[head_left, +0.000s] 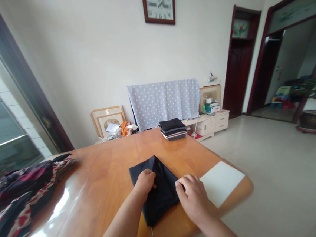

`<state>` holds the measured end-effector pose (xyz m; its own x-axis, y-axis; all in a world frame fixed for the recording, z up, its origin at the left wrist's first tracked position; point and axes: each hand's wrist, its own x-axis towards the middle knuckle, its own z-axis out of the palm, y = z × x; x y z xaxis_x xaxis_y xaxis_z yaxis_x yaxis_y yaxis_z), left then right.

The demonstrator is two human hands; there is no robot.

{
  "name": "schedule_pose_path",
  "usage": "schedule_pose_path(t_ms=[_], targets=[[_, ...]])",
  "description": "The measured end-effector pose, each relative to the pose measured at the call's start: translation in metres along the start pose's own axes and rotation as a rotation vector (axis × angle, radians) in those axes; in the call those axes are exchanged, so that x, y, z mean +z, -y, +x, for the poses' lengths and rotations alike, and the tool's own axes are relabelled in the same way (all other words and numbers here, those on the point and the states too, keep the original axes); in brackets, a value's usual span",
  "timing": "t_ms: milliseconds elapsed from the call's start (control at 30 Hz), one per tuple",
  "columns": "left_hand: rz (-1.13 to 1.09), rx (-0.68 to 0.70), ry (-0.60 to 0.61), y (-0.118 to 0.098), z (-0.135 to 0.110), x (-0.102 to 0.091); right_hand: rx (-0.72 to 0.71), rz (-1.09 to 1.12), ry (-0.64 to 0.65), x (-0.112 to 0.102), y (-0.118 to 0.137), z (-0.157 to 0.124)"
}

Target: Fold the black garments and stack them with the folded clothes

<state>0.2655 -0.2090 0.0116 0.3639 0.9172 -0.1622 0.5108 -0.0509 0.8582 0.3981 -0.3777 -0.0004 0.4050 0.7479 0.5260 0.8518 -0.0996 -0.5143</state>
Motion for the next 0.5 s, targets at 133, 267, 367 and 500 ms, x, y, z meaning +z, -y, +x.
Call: schedule_pose_path(t_ms=[133, 267, 367, 500], targets=[[0.002, -0.010, 0.001, -0.001, 0.000, 0.000, -0.036, -0.133, 0.127, -0.005, 0.022, 0.007], [0.021, -0.004, 0.003, -0.002, 0.001, 0.001, -0.048, -0.201, 0.199, -0.002, 0.040, 0.017], [0.047, -0.001, -0.006, -0.002, 0.002, 0.000, -0.098, -0.169, 0.227, 0.000, 0.051, 0.018], [0.162, 0.052, -0.089, 0.000, 0.006, -0.002, -0.187, -0.069, 0.263, 0.004, 0.063, 0.012]])
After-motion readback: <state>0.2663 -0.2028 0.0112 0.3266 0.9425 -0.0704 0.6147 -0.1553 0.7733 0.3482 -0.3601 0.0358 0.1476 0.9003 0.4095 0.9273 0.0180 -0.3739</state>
